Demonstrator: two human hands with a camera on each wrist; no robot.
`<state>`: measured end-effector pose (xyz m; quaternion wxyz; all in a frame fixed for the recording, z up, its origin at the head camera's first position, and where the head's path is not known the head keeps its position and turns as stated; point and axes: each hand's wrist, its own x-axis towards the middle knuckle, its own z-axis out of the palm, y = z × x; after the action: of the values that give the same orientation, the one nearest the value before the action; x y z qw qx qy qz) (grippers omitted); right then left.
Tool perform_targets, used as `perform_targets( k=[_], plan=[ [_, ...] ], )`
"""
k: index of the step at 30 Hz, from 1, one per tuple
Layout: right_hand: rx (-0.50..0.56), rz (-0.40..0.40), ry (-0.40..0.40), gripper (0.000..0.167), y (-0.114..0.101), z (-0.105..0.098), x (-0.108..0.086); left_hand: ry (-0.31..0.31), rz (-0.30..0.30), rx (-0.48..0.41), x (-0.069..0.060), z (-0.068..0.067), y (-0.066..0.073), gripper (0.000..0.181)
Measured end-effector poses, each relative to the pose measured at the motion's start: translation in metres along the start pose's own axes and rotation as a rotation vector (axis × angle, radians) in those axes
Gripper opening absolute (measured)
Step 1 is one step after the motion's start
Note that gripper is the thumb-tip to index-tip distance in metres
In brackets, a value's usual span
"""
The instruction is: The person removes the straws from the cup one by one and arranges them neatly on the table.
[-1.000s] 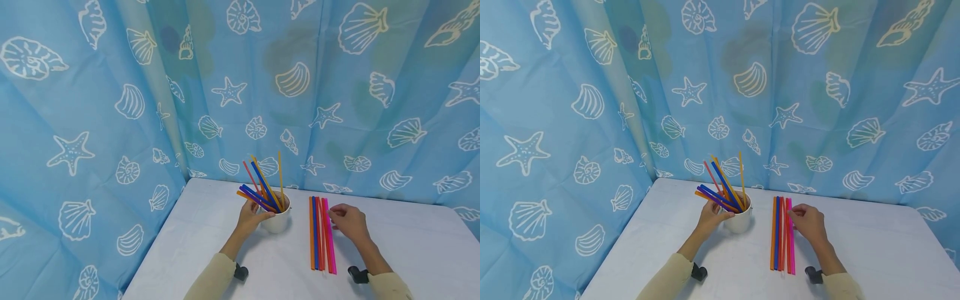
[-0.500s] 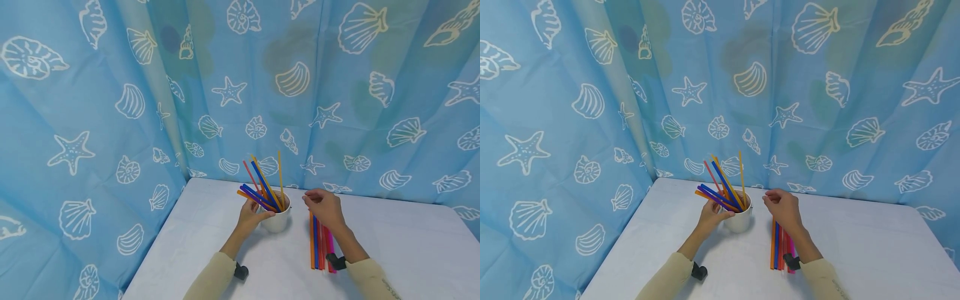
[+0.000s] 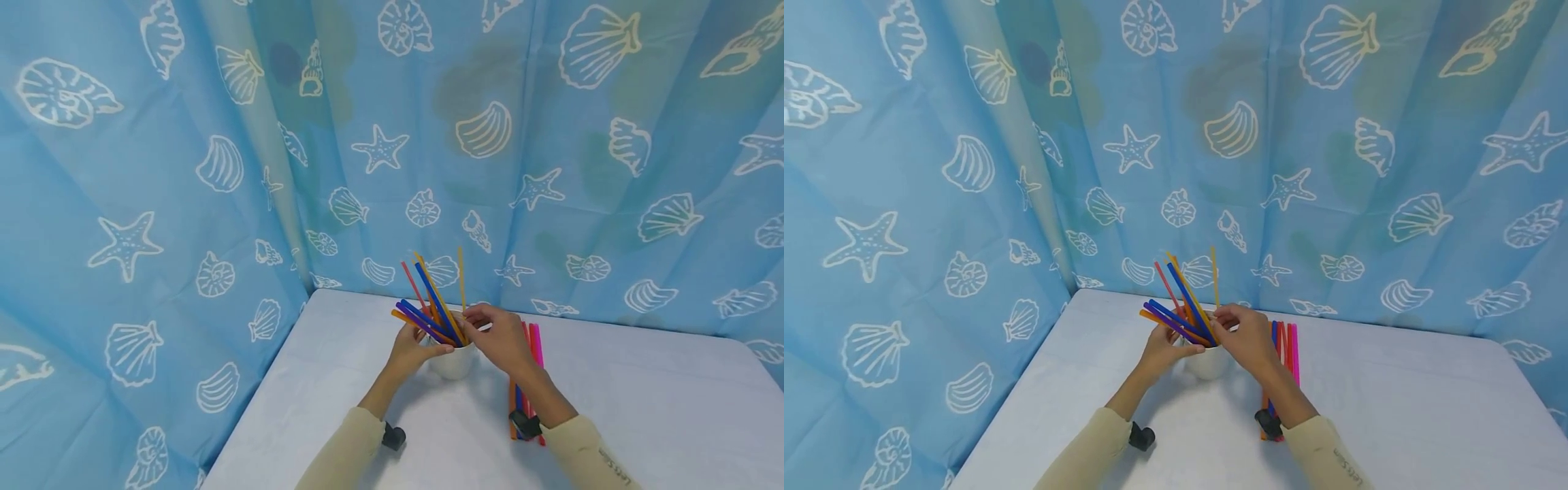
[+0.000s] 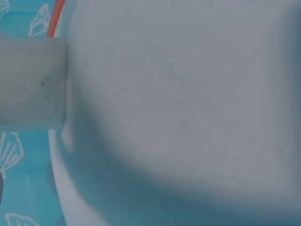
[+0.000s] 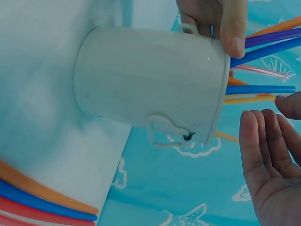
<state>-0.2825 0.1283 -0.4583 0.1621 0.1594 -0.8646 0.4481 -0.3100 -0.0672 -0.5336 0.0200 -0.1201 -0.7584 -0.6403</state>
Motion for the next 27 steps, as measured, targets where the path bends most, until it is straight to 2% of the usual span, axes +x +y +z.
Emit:
perform_targets(
  k=[5,8,15,22,27],
  plan=[
    [0.064,-0.028,-0.023,0.017,-0.006,0.007,0.001,-0.033,0.048,0.015,0.003,-0.001,0.006,0.078],
    [0.116,-0.027,-0.05,0.016,-0.012,0.015,0.001,-0.052,0.071,-0.018,0.006,-0.002,0.005,0.077],
    [0.163,-0.046,-0.076,0.014,-0.017,0.034,-0.004,-0.049,0.044,-0.049,0.009,-0.003,-0.002,0.074],
    [0.2,-0.127,-0.045,0.019,-0.016,0.042,-0.005,-0.073,0.049,-0.189,0.011,-0.001,-0.006,0.076],
    [0.181,-0.137,-0.019,0.022,-0.016,0.044,-0.003,-0.07,0.062,-0.165,0.012,0.0,-0.006,0.075]
  ],
)
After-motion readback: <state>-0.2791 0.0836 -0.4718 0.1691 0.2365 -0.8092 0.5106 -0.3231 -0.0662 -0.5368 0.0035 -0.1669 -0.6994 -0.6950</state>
